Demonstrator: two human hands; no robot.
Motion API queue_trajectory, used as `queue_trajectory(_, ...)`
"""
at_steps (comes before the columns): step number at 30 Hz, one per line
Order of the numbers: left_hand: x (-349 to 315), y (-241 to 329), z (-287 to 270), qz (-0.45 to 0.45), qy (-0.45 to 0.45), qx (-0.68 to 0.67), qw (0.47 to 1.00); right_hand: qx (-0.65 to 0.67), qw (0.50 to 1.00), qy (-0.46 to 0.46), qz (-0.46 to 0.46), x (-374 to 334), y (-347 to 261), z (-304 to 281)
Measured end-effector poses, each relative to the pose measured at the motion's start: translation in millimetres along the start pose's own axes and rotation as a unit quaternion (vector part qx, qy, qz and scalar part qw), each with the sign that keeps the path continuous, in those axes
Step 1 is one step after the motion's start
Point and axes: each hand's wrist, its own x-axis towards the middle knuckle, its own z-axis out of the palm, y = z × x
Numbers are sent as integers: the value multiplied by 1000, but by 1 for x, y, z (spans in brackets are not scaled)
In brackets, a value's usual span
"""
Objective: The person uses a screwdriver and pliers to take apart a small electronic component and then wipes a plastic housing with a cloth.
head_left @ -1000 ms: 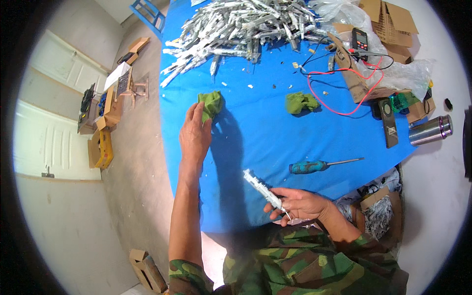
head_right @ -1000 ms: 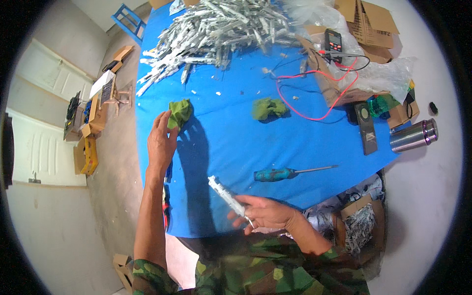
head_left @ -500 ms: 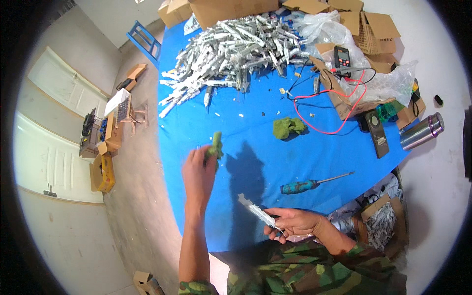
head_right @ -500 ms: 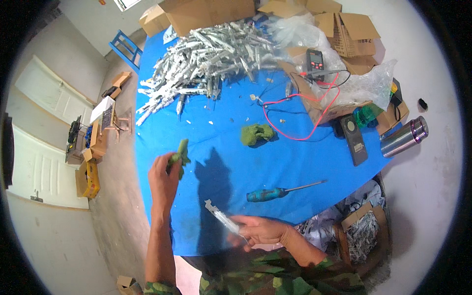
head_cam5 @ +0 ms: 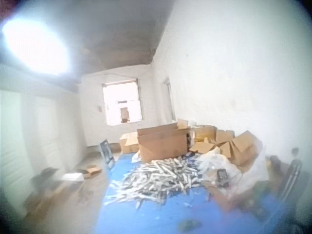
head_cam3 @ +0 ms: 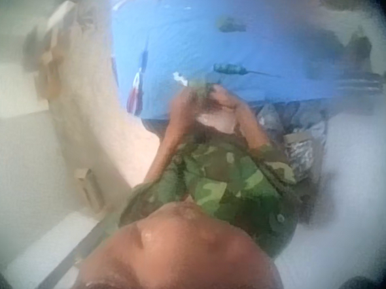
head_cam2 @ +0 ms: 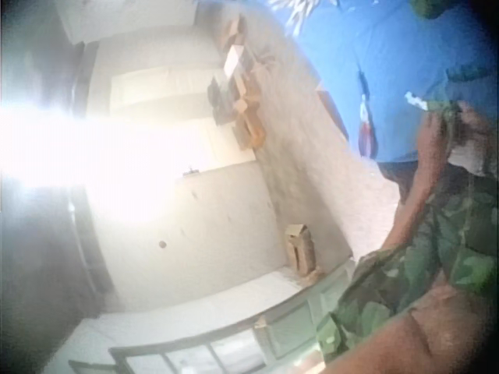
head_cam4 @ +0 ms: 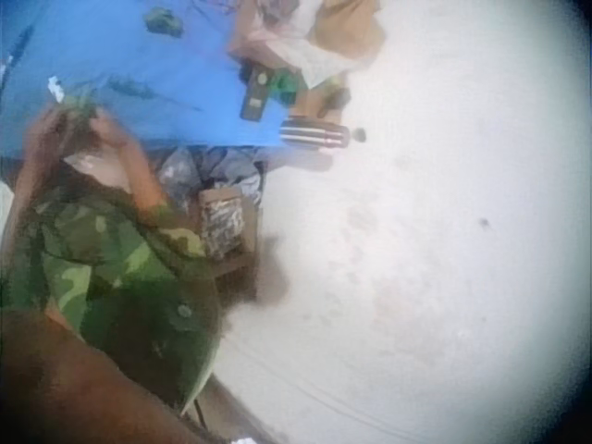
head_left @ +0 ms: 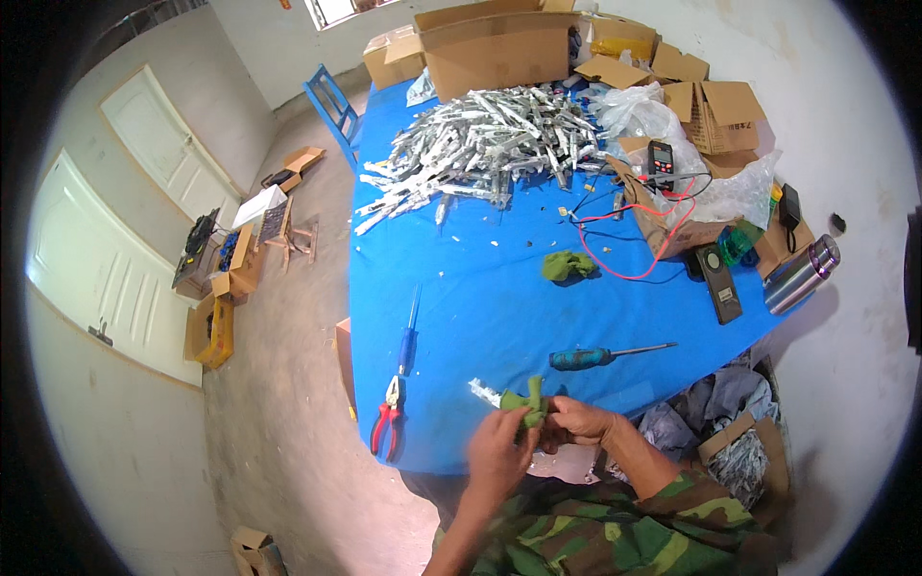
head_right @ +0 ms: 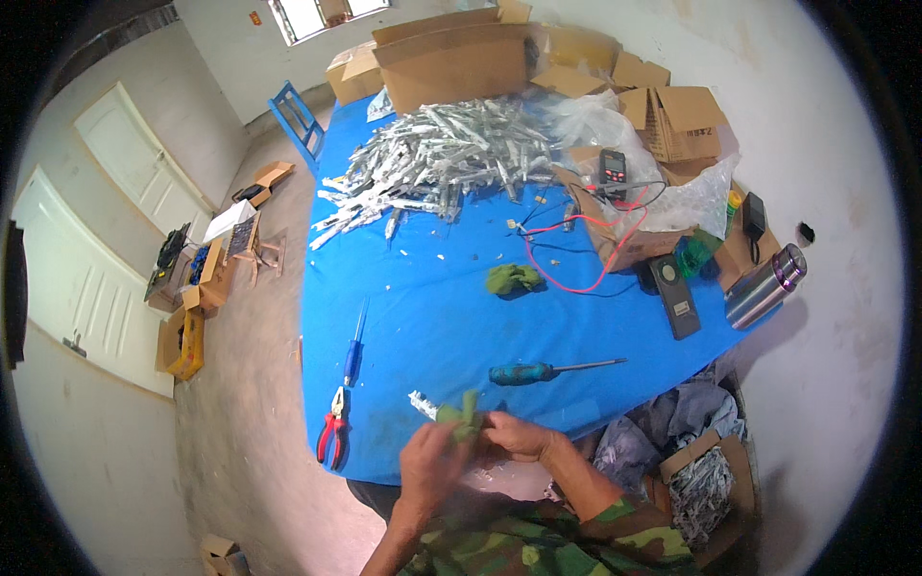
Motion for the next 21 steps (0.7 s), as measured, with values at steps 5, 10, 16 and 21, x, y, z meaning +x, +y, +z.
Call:
queue_trajectory(5,-20,8,1,4,-6,-29,1000,-11,1000,-9,13,-5,-12,13)
queue_trajectory(10,-29,3,12,28,20,-2,999,-74,996,-49,24,0,-3,-8)
queue_trajectory(16,-24,-15,17,2,51,-7,999,-46,998,-37,32,-3,-13,6)
queue_trajectory(21,-19,-36,14,-15,92,80,992,-10,998,-58,38,-4,-20,13)
